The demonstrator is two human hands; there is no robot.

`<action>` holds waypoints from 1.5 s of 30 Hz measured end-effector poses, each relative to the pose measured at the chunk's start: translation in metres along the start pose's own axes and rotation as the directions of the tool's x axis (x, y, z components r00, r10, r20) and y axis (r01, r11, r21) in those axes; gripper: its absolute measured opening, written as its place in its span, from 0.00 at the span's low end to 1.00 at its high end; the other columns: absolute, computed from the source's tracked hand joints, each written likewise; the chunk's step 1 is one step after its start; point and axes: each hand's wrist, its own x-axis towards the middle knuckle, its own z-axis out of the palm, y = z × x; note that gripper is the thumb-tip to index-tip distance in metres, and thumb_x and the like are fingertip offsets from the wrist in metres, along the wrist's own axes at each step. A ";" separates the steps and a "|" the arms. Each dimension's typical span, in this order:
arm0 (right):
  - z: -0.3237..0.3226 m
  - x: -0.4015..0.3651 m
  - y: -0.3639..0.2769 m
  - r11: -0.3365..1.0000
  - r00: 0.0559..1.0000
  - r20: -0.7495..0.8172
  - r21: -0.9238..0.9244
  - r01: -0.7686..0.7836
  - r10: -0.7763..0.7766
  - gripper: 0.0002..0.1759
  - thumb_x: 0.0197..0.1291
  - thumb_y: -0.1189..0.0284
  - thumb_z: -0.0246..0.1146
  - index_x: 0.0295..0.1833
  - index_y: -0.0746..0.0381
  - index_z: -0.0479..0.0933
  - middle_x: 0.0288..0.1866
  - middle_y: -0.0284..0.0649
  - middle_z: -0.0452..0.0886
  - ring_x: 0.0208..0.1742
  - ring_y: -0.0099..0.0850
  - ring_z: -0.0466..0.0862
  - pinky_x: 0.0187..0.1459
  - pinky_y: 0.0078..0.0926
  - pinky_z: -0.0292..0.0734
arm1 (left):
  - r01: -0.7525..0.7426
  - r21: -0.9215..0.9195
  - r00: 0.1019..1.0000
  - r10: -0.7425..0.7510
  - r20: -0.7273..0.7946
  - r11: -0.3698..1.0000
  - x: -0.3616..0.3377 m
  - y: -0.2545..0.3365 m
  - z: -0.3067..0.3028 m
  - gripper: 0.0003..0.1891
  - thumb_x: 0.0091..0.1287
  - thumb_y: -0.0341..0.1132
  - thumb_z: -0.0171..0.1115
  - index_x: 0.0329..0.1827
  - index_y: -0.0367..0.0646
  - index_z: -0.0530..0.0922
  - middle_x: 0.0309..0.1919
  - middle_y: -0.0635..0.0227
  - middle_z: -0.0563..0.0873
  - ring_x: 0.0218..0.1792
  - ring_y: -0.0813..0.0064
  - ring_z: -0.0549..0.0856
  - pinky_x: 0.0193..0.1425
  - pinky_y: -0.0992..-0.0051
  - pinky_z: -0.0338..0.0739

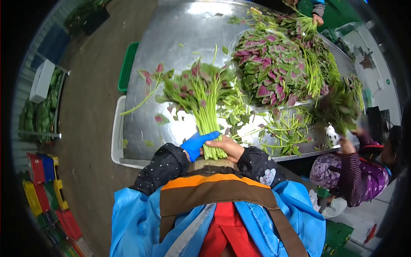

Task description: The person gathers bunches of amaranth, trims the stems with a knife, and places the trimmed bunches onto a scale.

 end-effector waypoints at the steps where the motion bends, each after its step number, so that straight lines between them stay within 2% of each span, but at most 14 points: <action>1: 0.003 -0.005 0.003 0.977 0.987 -0.067 -0.168 0.133 -0.146 0.23 0.64 0.68 0.61 0.60 0.68 0.69 0.54 0.41 0.78 0.54 0.29 0.78 0.57 0.28 0.71 | -0.218 0.126 0.976 0.218 0.016 0.968 -0.006 0.005 0.006 0.21 0.66 0.39 0.62 0.59 0.37 0.73 0.51 0.64 0.81 0.50 0.75 0.80 0.53 0.73 0.76; 4: -0.003 -0.014 0.006 0.983 0.987 0.041 0.104 0.149 -0.154 0.26 0.65 0.65 0.60 0.64 0.65 0.66 0.57 0.40 0.76 0.56 0.29 0.76 0.58 0.30 0.72 | -0.264 0.105 0.964 0.264 0.013 0.959 -0.036 0.028 0.025 0.23 0.68 0.40 0.60 0.61 0.36 0.71 0.50 0.63 0.82 0.49 0.74 0.82 0.53 0.71 0.77; 9: -0.020 0.003 0.006 0.890 0.988 0.004 0.434 -0.141 0.155 0.24 0.67 0.64 0.56 0.62 0.68 0.66 0.55 0.42 0.77 0.54 0.30 0.80 0.56 0.31 0.76 | 0.055 -0.411 0.997 -0.029 0.070 0.910 -0.006 0.003 -0.018 0.21 0.68 0.40 0.59 0.59 0.36 0.72 0.49 0.60 0.83 0.49 0.69 0.83 0.53 0.68 0.78; 11: -0.018 0.008 0.009 0.944 0.993 -0.099 0.327 -0.033 0.069 0.24 0.67 0.63 0.58 0.60 0.68 0.68 0.53 0.40 0.78 0.49 0.27 0.81 0.52 0.28 0.77 | 0.072 -0.425 0.994 -0.029 0.106 0.902 0.000 -0.010 -0.026 0.21 0.68 0.38 0.57 0.61 0.37 0.71 0.50 0.56 0.82 0.49 0.65 0.83 0.55 0.64 0.79; 13: -0.002 0.002 -0.005 0.997 0.971 -0.240 0.080 -0.001 0.020 0.23 0.65 0.62 0.60 0.58 0.68 0.70 0.52 0.40 0.79 0.47 0.26 0.81 0.49 0.26 0.77 | -0.013 -0.227 0.999 0.023 0.044 0.974 -0.012 0.002 -0.016 0.19 0.65 0.32 0.58 0.58 0.36 0.73 0.48 0.58 0.83 0.47 0.67 0.83 0.54 0.67 0.77; 15: -0.001 0.003 -0.004 0.999 0.961 -0.277 0.041 0.017 -0.005 0.21 0.62 0.66 0.63 0.55 0.68 0.73 0.47 0.38 0.81 0.45 0.25 0.81 0.47 0.26 0.76 | -0.155 0.037 0.986 0.157 -0.055 0.987 -0.013 0.003 -0.016 0.18 0.63 0.30 0.58 0.56 0.35 0.75 0.46 0.59 0.84 0.46 0.69 0.83 0.54 0.69 0.77; 17: -0.007 0.001 -0.003 0.999 0.950 -0.313 0.020 0.028 -0.021 0.19 0.61 0.69 0.64 0.55 0.67 0.74 0.46 0.38 0.81 0.45 0.25 0.81 0.47 0.26 0.76 | -0.161 0.026 0.981 0.163 -0.104 0.987 -0.016 0.008 -0.019 0.19 0.60 0.28 0.61 0.55 0.35 0.76 0.45 0.62 0.84 0.44 0.72 0.83 0.53 0.73 0.75; 21: -0.013 0.005 -0.002 0.981 0.981 -0.184 0.191 -0.024 0.060 0.19 0.58 0.74 0.65 0.54 0.67 0.74 0.46 0.38 0.81 0.44 0.25 0.81 0.46 0.24 0.76 | -0.120 0.007 0.989 0.120 -0.084 0.993 -0.015 0.010 -0.023 0.22 0.60 0.30 0.64 0.58 0.36 0.74 0.46 0.64 0.84 0.47 0.73 0.82 0.55 0.72 0.74; 24: -0.007 0.010 0.001 0.997 0.979 -0.189 -0.021 0.071 -0.073 0.20 0.58 0.74 0.66 0.56 0.65 0.73 0.48 0.36 0.81 0.46 0.25 0.80 0.50 0.24 0.73 | -0.196 0.162 0.971 0.214 -0.104 0.967 -0.011 0.011 0.004 0.22 0.62 0.35 0.64 0.58 0.36 0.75 0.47 0.64 0.84 0.48 0.74 0.81 0.55 0.72 0.73; 26: -0.003 0.005 -0.002 0.987 0.980 -0.162 -0.123 0.099 -0.119 0.23 0.57 0.72 0.67 0.58 0.64 0.72 0.50 0.36 0.80 0.48 0.25 0.78 0.53 0.23 0.71 | -0.142 0.092 0.981 0.152 -0.122 0.986 -0.008 0.011 -0.003 0.20 0.62 0.34 0.64 0.56 0.36 0.76 0.46 0.64 0.84 0.49 0.74 0.81 0.55 0.73 0.73; 35: -0.012 0.003 0.000 0.991 0.976 -0.217 0.133 0.009 0.020 0.20 0.56 0.73 0.65 0.55 0.66 0.73 0.49 0.38 0.80 0.47 0.26 0.80 0.50 0.25 0.74 | -0.063 0.045 0.983 0.070 -0.172 0.997 -0.011 0.012 -0.020 0.15 0.58 0.35 0.60 0.46 0.37 0.80 0.40 0.64 0.84 0.43 0.74 0.81 0.50 0.73 0.73; 36: 0.001 0.002 -0.006 0.995 0.975 -0.223 0.094 0.029 -0.007 0.20 0.55 0.74 0.65 0.54 0.66 0.74 0.48 0.38 0.80 0.45 0.26 0.80 0.50 0.25 0.74 | -0.008 0.247 0.959 0.077 -0.272 0.969 -0.005 0.010 -0.017 0.16 0.58 0.34 0.60 0.48 0.36 0.79 0.41 0.64 0.84 0.44 0.73 0.81 0.51 0.73 0.73; 42: -0.012 0.002 -0.002 0.996 0.986 -0.163 0.076 0.053 -0.040 0.19 0.55 0.77 0.64 0.52 0.67 0.72 0.44 0.41 0.81 0.38 0.27 0.82 0.41 0.24 0.79 | -0.157 0.098 0.980 0.168 -0.111 0.983 -0.014 0.018 -0.016 0.17 0.58 0.33 0.64 0.49 0.32 0.79 0.40 0.58 0.84 0.42 0.70 0.83 0.48 0.71 0.76; 45: -0.009 0.000 -0.003 0.956 0.983 -0.181 0.293 0.028 0.027 0.15 0.55 0.78 0.62 0.49 0.68 0.72 0.40 0.43 0.82 0.34 0.28 0.83 0.34 0.23 0.80 | 0.085 -0.168 0.991 -0.100 -0.085 0.982 -0.024 0.028 -0.011 0.14 0.61 0.33 0.62 0.48 0.35 0.77 0.37 0.60 0.84 0.39 0.70 0.84 0.45 0.73 0.79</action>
